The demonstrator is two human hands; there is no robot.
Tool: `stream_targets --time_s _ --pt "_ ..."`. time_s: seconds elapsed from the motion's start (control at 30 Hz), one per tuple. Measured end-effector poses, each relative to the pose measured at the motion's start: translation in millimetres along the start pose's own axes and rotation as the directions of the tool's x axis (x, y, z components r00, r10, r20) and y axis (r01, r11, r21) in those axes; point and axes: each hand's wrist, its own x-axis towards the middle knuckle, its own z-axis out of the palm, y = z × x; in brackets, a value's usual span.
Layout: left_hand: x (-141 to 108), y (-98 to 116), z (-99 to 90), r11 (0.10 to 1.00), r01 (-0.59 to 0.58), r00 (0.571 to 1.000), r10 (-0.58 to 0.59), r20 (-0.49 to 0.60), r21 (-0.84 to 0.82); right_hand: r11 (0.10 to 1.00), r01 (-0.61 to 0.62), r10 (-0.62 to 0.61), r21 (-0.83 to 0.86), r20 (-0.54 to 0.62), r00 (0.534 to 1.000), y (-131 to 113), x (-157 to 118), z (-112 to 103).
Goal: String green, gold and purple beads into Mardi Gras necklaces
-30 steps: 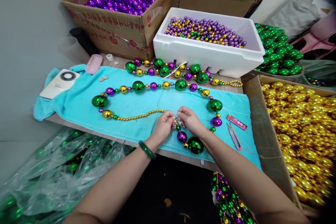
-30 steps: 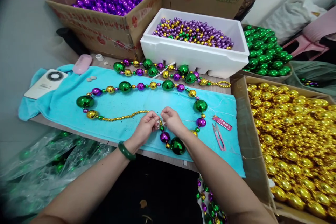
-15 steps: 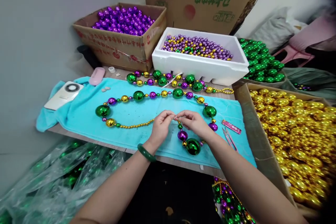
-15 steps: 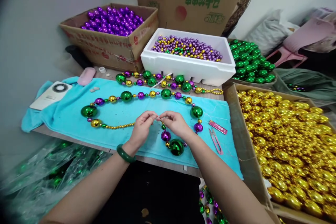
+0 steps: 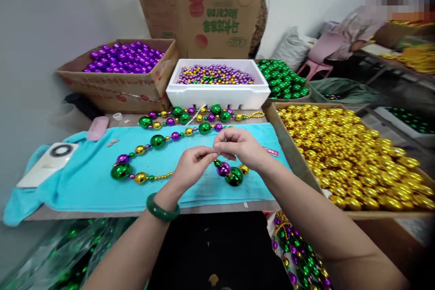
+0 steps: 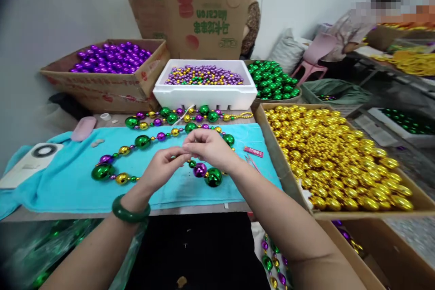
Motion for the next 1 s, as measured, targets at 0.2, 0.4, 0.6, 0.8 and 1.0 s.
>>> stream_targets --time_s 0.2,0.4,0.6,0.8,1.0 --pt "2 25 6.2 0.953 -0.057 0.967 -0.021 0.253 0.297 0.988 0.102 -0.114 -0.118 -0.091 0.989 -32 -28 -32" --pt "0 10 18.3 0.905 -0.044 0.964 -0.073 0.257 0.424 0.541 -0.454 -0.069 -0.708 -0.576 0.815 20 -42 -95" --pt "3 4 18.9 0.938 0.042 0.968 -0.124 0.219 0.344 0.319 -0.708 0.138 -0.63 -0.708 0.693 108 -78 -118" --pt "9 -2 24.4 0.974 0.227 0.954 -0.222 0.201 -0.005 0.333 -0.699 0.093 -0.633 -0.716 0.692 129 -93 -109" --pt "12 -18 28.0 0.952 0.29 0.937 -0.261 0.232 -0.097 0.952 -0.187 0.052 -0.244 -0.47 0.881 103 -100 -73"
